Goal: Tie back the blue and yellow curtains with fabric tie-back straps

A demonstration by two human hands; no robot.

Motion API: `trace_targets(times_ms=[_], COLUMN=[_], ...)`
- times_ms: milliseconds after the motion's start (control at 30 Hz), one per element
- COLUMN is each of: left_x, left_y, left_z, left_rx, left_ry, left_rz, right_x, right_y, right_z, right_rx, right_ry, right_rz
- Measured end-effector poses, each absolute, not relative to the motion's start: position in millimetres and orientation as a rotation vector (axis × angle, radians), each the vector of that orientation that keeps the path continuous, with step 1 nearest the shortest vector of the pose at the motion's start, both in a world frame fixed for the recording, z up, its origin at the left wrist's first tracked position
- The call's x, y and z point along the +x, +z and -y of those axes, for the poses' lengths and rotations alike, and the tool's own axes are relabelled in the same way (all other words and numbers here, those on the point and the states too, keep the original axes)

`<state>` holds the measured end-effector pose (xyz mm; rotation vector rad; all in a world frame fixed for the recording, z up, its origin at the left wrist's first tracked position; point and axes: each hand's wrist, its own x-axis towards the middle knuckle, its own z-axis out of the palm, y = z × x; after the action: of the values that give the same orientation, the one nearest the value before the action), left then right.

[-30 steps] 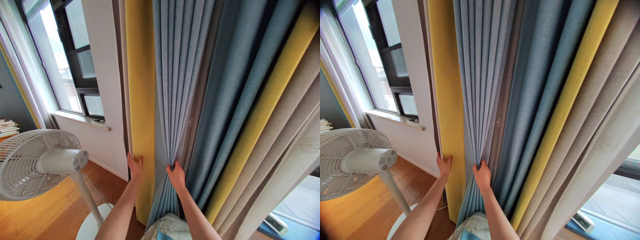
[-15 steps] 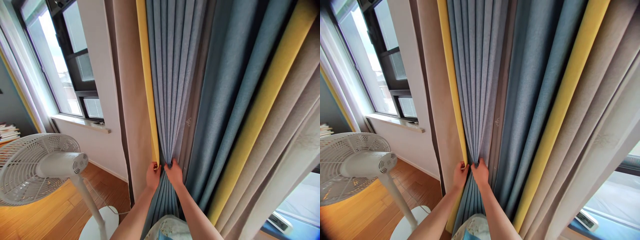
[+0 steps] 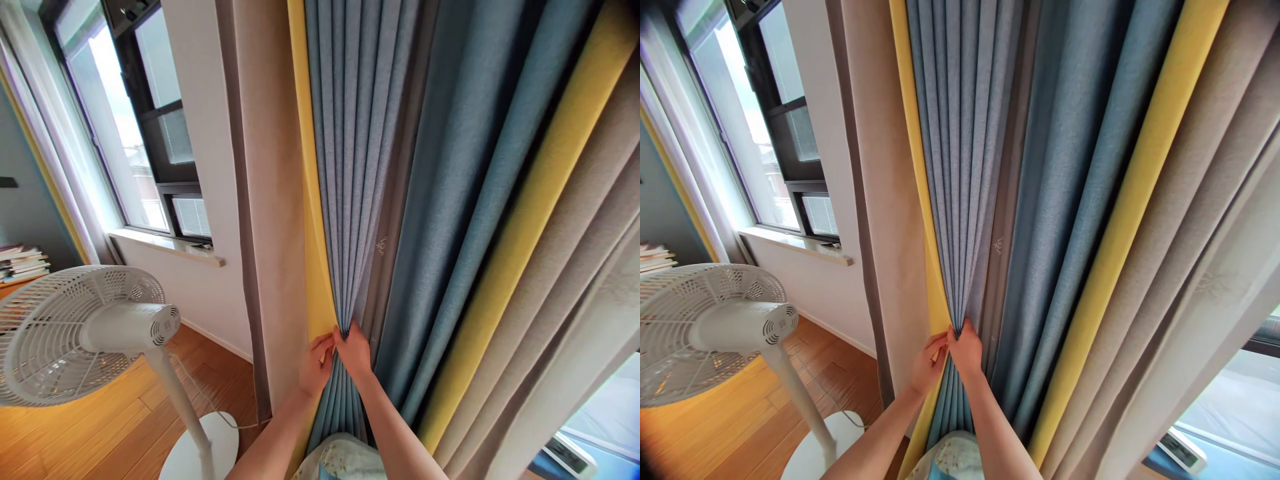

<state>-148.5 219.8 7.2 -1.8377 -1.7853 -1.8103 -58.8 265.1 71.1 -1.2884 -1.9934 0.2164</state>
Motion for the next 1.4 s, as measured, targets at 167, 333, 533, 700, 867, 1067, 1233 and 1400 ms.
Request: trace_targets(times_ms=[167, 333, 533, 700, 867, 1067, 1233, 1400], left_x=[-214.7, -284.6, -269.0, -205.2, -160.1, -139.5, -145.8, -214.5], left_y=[12.2, 26.7, 21.3, 11.6, 20.1, 21.2, 9.2, 2.5], left_z=[-230.6, -232.7, -217.3, -214.7, -219.6, -219.2, -207.1, -203.1], left_rx=[-0.646, -0.639, -0.961, -1.258, -1.558, -1.738, -2.001, -0.972], left_ry=[-1.888, -1.886, -1.843, -1.922, -2.044, -1.948, -1.760, -1.793], left_rz=[2.093, 2.389, 2.373, 2.135, 1.964, 1.818, 1.655, 1.926], right_x=[-55.9, -53.5, -57.3, -65.6, -65.2, -61.0, -60.5, -56.1], right_y=[70.9, 71.7, 72.1, 69.6, 69.2, 70.5, 69.5, 67.9], right_z=[-266.8, -266.1, -265.4, -265.4, -263.6, -258.4, -264.3, -266.2], right_rx=[-1.280, -1.293, -1.280, -1.260, -1.268, -1.221, -1.303, -1.274], right_ry=[0.215, 0.250, 0.266, 0.248, 0.264, 0.233, 0.210, 0.201], right_rz=[2.002, 2.000, 1.980, 1.967, 1.967, 2.010, 1.986, 2.001])
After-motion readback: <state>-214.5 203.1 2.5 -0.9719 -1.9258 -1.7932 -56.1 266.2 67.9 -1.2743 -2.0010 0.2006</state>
